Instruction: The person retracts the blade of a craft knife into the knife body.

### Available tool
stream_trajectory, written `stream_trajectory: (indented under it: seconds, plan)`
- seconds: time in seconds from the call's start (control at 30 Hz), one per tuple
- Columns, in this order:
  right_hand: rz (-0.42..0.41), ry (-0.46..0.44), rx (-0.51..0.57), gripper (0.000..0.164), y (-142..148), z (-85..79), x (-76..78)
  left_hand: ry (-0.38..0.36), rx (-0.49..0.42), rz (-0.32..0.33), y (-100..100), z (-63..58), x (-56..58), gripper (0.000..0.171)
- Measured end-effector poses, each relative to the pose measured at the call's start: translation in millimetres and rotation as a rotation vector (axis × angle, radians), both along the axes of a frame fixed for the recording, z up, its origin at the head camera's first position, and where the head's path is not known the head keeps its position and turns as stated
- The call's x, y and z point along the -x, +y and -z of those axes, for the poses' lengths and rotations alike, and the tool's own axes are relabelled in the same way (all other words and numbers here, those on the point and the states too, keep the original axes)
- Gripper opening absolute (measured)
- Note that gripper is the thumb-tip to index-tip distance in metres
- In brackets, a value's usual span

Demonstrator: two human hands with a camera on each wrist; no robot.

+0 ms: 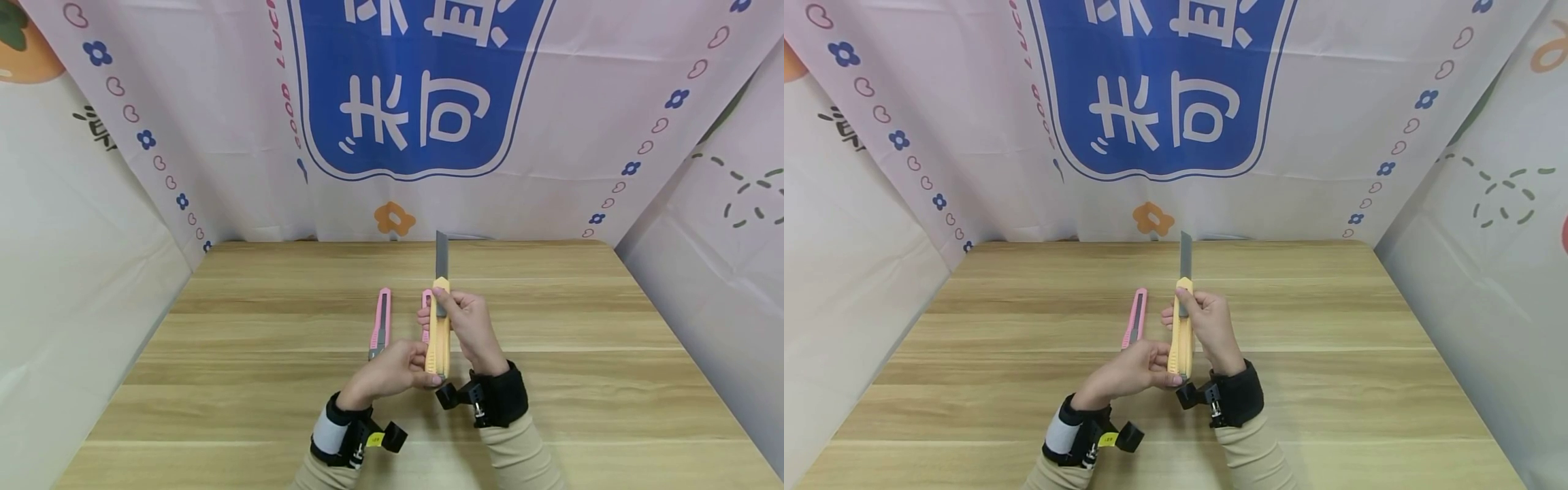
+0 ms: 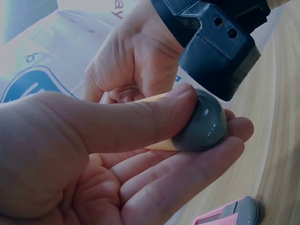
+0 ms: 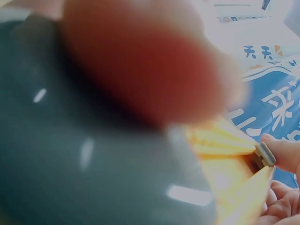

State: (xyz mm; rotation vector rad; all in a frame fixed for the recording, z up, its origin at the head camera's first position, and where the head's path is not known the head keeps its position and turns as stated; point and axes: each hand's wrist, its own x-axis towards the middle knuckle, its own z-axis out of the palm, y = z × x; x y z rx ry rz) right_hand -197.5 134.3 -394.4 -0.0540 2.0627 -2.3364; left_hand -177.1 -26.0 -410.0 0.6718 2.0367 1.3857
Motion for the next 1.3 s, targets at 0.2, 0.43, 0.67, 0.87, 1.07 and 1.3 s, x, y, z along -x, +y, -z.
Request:
stream_trajectory:
  seconds: [0.2, 0.43, 0.67, 0.87, 1.07, 1.3]
  plan:
    - [-0.008, 0.009, 0.012, 0.046, 0.4, 0.2, -0.3, 0.006, -0.006, -0.002, -0.5, 0.4, -0.3, 0.021]
    - [-0.019, -0.027, 0.009, 0.049, 1.8, -2.1, -2.1, 0.01, -0.019, -0.002, -1.3, 0.3, 0.1, 0.022]
    - [0.006, -0.098, -0.012, 0.054, 1.6, -3.2, -2.2, 0.01, -0.019, -0.013, -1.9, -1.3, 0.0, 0.022]
    - [0.026, -0.151, -0.014, 0.058, -1.3, -2.4, -1.4, 0.011, -0.021, -0.013, -2.2, -1.9, 0.5, 0.023]
    - [0.007, -0.11, 0.012, 0.05, -3.1, -2.3, -1.7, 0.002, -0.018, -0.011, -2.3, -1.5, 1.5, 0.023]
    - [-0.013, -0.106, 0.035, 0.051, -2.4, -0.7, -1.3, 0.007, -0.011, 0.0, -2.9, -0.9, 1.0, 0.023]
